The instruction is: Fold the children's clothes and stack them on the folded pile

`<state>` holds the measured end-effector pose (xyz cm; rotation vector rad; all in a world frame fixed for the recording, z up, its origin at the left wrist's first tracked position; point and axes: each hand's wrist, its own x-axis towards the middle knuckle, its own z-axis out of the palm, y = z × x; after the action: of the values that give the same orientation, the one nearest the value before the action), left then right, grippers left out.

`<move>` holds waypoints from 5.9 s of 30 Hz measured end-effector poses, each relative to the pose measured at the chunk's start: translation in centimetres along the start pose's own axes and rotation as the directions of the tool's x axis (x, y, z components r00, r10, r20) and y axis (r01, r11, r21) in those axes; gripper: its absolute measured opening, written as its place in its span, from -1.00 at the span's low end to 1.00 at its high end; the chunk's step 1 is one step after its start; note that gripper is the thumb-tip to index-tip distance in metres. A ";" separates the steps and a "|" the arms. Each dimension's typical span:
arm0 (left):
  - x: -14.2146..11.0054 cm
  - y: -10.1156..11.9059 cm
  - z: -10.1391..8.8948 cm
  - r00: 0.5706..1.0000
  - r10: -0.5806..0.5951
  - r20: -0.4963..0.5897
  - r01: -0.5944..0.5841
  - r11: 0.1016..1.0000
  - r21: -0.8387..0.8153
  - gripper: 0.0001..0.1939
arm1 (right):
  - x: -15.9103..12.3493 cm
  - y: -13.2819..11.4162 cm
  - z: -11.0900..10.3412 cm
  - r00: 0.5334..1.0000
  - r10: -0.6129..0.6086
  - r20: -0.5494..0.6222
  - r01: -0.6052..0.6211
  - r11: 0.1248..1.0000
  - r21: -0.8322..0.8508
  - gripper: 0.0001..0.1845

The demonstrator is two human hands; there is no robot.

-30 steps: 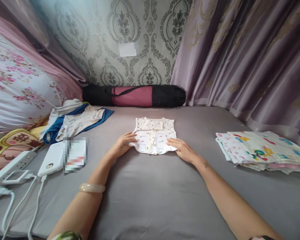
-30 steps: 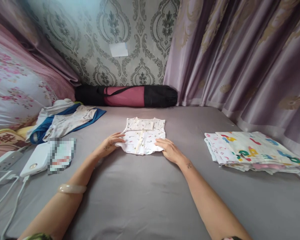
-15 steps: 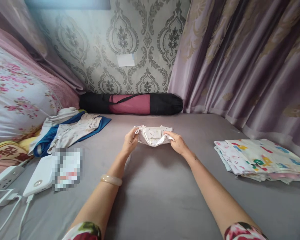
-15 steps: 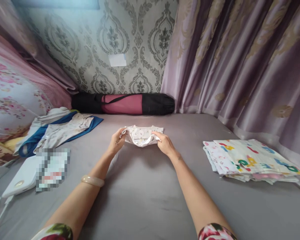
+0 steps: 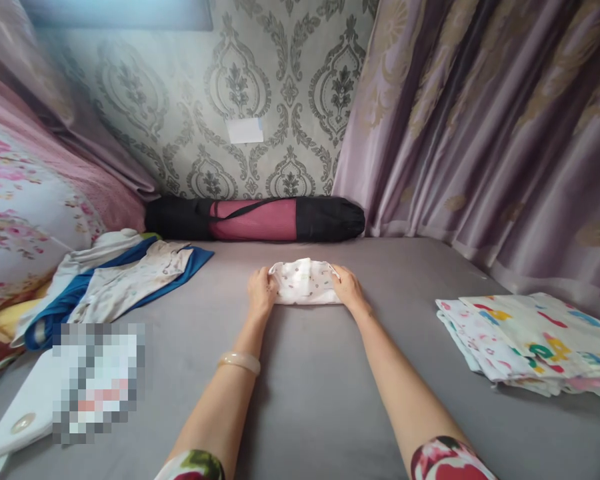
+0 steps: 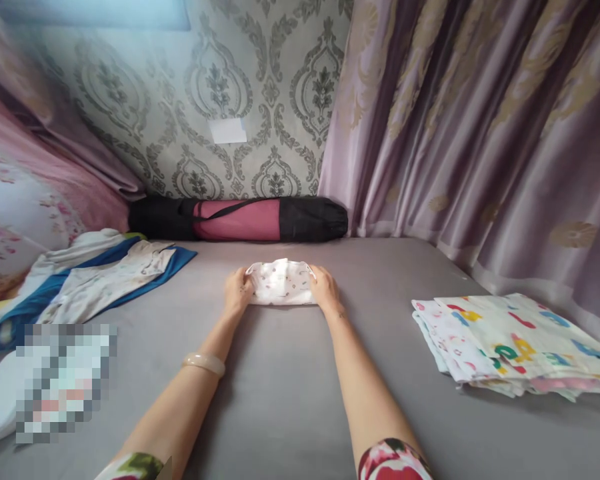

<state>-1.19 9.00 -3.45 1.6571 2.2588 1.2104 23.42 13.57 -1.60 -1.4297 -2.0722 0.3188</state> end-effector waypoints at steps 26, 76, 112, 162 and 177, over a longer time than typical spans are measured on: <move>1.6 -1.8 -0.7 0.984 -0.169 0.050 0.158 0.971 0.181 -0.71 | 0.1 -0.7 -0.2 0.868 0.492 -0.071 -0.496 0.845 -0.200 -0.67; -1.8 4.5 1.2 0.866 0.141 0.480 -0.326 0.887 0.328 -0.46 | -1.0 -5.8 2.9 0.941 -0.093 0.327 0.175 0.957 -0.233 -0.43; 0.5 1.0 -0.8 0.952 0.020 0.306 -0.154 0.893 0.422 -0.34 | -0.3 -2.4 1.4 0.964 0.205 0.171 -0.120 0.905 -0.408 -0.33; -1.7 4.3 0.9 0.831 0.187 0.523 -0.383 0.876 0.295 -0.42 | -1.5 -5.9 3.1 0.961 0.010 0.277 0.069 0.960 -0.272 -0.40; 0.3 3.8 -0.2 0.950 0.167 0.263 -0.166 0.986 -0.025 -0.57 | -0.7 -6.8 3.0 0.954 0.003 0.299 0.080 0.961 -0.263 -0.37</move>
<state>1.49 9.51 -0.75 1.9127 1.9920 0.9508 16.63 10.72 -0.75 -1.5767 -2.4646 0.2510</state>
